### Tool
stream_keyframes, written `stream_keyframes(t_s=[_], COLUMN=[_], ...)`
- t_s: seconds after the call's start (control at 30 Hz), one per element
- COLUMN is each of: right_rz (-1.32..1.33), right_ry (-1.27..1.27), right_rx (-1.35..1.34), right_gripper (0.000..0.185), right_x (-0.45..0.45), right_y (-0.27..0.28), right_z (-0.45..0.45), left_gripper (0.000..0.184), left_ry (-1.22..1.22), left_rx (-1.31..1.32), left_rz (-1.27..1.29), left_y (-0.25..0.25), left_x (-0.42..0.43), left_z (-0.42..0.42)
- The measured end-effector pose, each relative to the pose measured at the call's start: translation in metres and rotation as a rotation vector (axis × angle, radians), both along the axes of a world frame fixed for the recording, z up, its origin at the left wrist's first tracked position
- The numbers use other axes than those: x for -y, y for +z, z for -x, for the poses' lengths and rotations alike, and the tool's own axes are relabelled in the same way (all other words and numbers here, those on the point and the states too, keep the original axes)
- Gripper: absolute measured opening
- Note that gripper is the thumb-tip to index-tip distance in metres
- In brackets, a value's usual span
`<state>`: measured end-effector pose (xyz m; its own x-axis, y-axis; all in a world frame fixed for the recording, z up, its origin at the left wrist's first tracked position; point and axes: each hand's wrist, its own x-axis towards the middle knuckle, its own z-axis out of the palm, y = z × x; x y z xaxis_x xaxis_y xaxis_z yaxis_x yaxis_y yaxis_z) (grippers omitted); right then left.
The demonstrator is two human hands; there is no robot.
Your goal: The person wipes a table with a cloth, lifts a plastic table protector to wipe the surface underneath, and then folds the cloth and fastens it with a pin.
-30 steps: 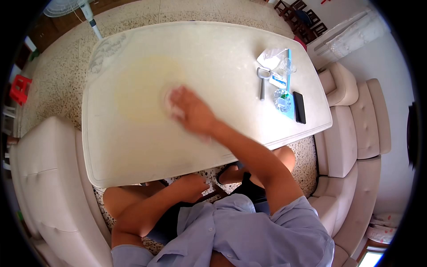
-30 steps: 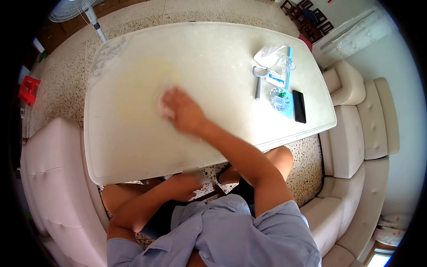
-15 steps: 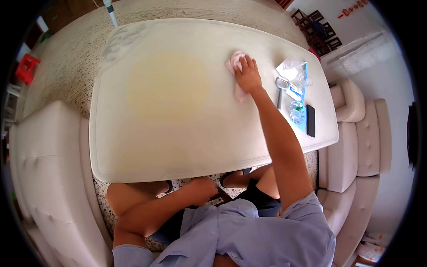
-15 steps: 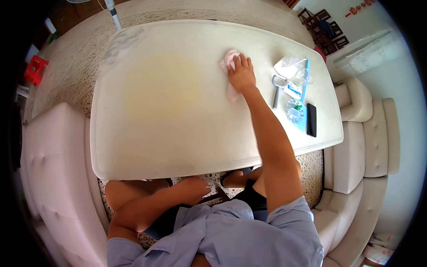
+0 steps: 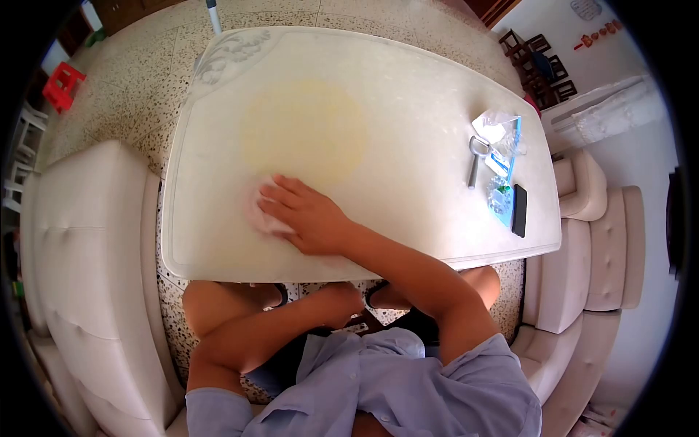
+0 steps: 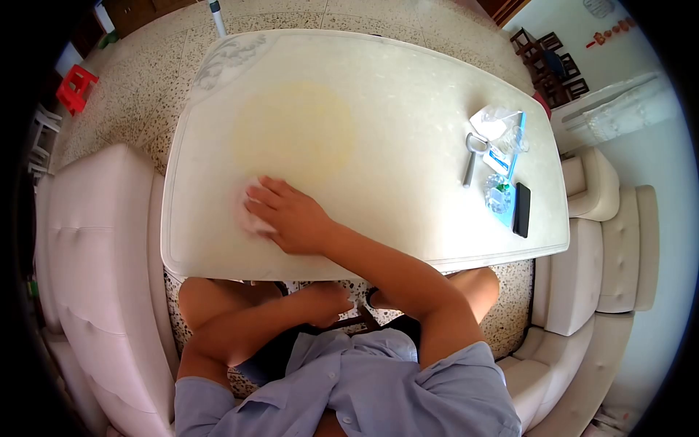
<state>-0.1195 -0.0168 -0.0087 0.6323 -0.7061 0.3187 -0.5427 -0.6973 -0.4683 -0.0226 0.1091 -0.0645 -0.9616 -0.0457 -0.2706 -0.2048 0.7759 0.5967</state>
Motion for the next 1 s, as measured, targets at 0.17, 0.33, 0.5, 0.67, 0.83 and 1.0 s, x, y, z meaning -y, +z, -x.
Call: stream_keyframes(t_s=[0.17, 0.33, 0.5, 0.67, 0.83, 1.0], right_rz=[0.015, 0.068, 0.127, 0.157, 0.057, -0.11], right_ry=[-0.162, -0.579, -0.945, -0.658, -0.239, -0.149], right_rx=[-0.107, -0.201, -0.237, -0.221, -0.149, -0.057], right_gripper=[0.062, 0.061, 0.059, 0.062, 0.061, 0.061], right_x=[-0.055, -0.008, 0.091, 0.091, -0.011, -0.1], right_y=[0.008, -0.01, -0.047, -0.045, -0.014, 0.004], right_z=[0.091, 0.191, 0.183, 0.062, 0.0, 0.065], left_gripper=[0.017, 0.022, 0.039, 0.038, 0.03, 0.021], left_ry=[0.004, -0.068, -0.033, 0.172, 0.308, 0.525], left_rx=[-0.029, 0.002, -0.319, -0.655, -0.818, -0.94], left_rz=[0.01, 0.026, -0.321, -0.496, -0.737, -0.774], left_y=[0.004, 0.032, 0.045, 0.08, 0.099, 0.102], left_x=[-0.003, 0.002, 0.016, 0.06, 0.075, 0.083], left_z=[-0.003, -0.004, -0.017, -0.025, -0.036, -0.051])
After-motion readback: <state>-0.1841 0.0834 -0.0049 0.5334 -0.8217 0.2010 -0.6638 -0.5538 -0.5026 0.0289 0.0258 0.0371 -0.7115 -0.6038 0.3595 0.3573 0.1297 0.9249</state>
